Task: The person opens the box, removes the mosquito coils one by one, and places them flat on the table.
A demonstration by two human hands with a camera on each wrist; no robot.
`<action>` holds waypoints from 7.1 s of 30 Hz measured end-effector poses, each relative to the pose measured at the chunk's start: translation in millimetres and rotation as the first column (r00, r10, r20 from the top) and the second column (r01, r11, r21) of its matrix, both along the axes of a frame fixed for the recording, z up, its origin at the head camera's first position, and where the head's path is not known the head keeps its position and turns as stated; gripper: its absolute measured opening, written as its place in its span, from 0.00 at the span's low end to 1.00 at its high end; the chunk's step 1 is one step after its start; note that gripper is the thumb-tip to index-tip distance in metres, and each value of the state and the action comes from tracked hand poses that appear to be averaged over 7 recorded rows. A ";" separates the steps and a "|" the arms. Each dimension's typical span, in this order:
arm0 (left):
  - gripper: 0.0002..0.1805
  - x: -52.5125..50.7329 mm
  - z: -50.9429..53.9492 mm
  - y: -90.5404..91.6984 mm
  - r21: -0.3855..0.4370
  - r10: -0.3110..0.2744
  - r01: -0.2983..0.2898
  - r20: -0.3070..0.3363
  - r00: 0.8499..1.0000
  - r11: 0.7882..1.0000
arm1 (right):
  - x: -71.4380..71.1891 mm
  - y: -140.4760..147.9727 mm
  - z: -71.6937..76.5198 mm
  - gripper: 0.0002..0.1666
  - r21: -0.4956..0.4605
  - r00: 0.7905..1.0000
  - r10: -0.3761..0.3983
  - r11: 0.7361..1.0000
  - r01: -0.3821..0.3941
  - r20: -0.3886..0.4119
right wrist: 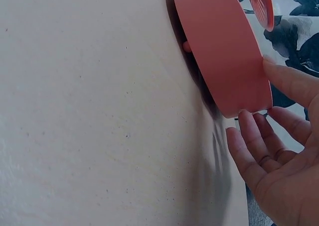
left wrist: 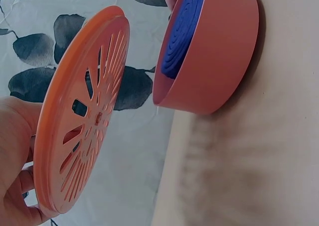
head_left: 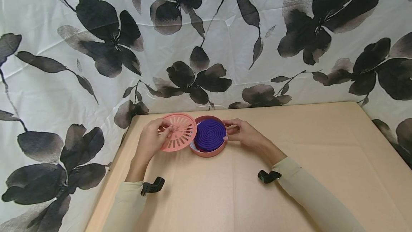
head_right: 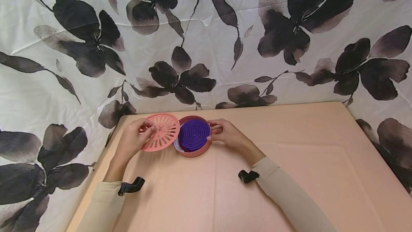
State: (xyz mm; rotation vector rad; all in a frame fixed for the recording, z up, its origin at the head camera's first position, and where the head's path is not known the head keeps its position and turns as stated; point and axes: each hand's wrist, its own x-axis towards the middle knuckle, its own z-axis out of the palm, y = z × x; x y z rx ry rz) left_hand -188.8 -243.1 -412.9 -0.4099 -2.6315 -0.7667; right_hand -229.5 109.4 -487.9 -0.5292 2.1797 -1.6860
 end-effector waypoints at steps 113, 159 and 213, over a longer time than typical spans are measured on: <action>0.31 -12.2 -43.7 -13.9 0.113 -0.067 0.026 0.374 0.925 0.993 | -4.2 -0.9 -1.4 0.39 -0.031 0.999 0.002 1.000 -0.001 0.033; 0.30 -27.6 -70.7 15.1 0.690 -0.431 -0.111 0.561 0.707 0.715 | 1.3 -5.3 -3.1 0.39 -0.039 1.000 -0.002 0.999 0.002 0.002; 0.32 -23.7 -70.6 18.0 0.754 -0.440 -0.225 0.567 0.697 0.617 | -18.4 -2.0 33.8 0.32 0.021 0.990 0.068 0.998 -0.066 -0.120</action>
